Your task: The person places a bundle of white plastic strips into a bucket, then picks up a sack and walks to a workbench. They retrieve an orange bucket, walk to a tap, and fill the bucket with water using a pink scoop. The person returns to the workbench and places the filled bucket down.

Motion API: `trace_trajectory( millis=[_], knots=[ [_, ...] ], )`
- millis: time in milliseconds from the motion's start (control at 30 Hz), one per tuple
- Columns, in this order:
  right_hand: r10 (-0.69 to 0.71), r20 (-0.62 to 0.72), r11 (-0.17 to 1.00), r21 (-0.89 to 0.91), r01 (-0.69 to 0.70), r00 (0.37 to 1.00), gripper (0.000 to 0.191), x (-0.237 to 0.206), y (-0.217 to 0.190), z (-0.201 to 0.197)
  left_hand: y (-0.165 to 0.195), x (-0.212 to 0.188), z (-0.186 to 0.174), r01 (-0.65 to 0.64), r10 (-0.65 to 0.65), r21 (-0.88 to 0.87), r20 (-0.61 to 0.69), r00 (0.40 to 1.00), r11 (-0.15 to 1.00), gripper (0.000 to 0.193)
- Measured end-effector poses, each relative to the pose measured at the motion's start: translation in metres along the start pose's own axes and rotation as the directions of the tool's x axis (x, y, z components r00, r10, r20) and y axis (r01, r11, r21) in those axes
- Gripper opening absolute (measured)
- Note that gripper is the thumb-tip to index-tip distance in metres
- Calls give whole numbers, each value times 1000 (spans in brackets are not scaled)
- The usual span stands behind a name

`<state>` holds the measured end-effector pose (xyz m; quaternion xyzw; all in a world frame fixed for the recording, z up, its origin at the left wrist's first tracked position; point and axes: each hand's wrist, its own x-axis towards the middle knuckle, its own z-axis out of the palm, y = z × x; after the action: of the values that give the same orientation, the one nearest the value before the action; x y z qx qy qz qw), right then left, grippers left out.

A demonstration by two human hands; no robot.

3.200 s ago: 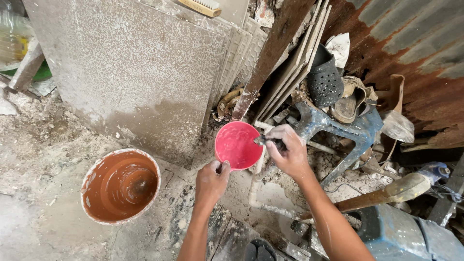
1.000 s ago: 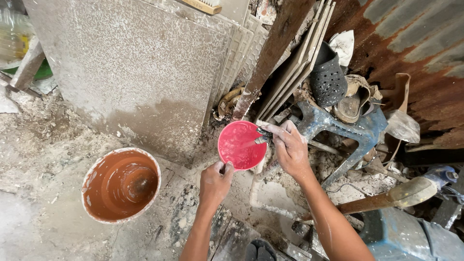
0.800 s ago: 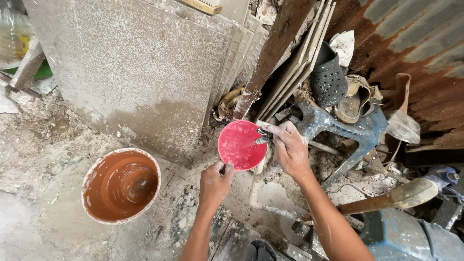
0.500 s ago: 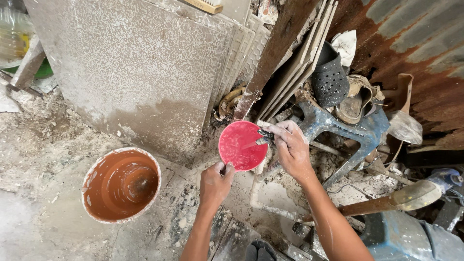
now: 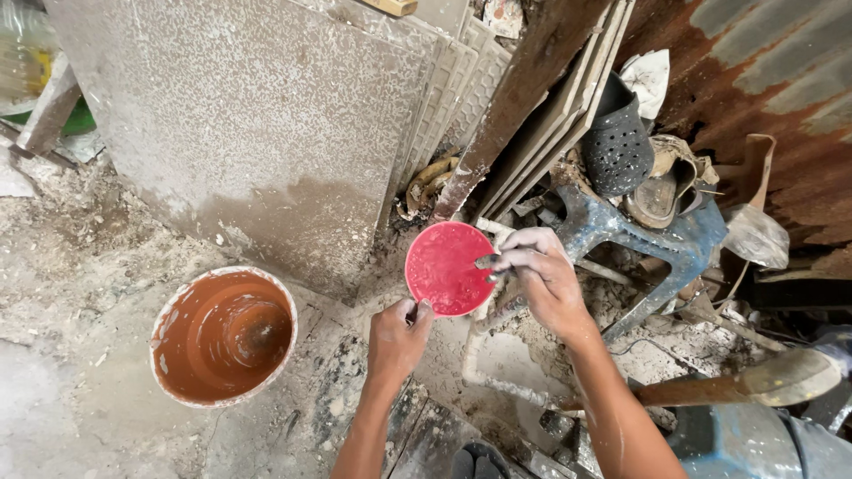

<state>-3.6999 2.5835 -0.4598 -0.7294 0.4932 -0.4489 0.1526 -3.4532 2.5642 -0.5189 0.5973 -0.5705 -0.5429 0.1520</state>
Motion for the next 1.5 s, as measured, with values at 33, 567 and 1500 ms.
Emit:
trace_trajectory(
  millis=[33, 567, 1500],
  knots=[
    [68, 4, 995, 72, -68, 998, 33, -3, 3, -1, 0, 0, -1, 1, -1, -14, -1, 1000, 1000, 33],
    [-172, -265, 924, -378, 62, 949, 26, 10, -43, -9, -29, -23, -46, -161, 134, -67, -297, 945, 985, 34],
    [360, 928, 318, -24, -948, 98, 56, -26, 22, 344, -165, -38, -113, 217, -381, -314, -729, 569, 924, 38]
  ],
)
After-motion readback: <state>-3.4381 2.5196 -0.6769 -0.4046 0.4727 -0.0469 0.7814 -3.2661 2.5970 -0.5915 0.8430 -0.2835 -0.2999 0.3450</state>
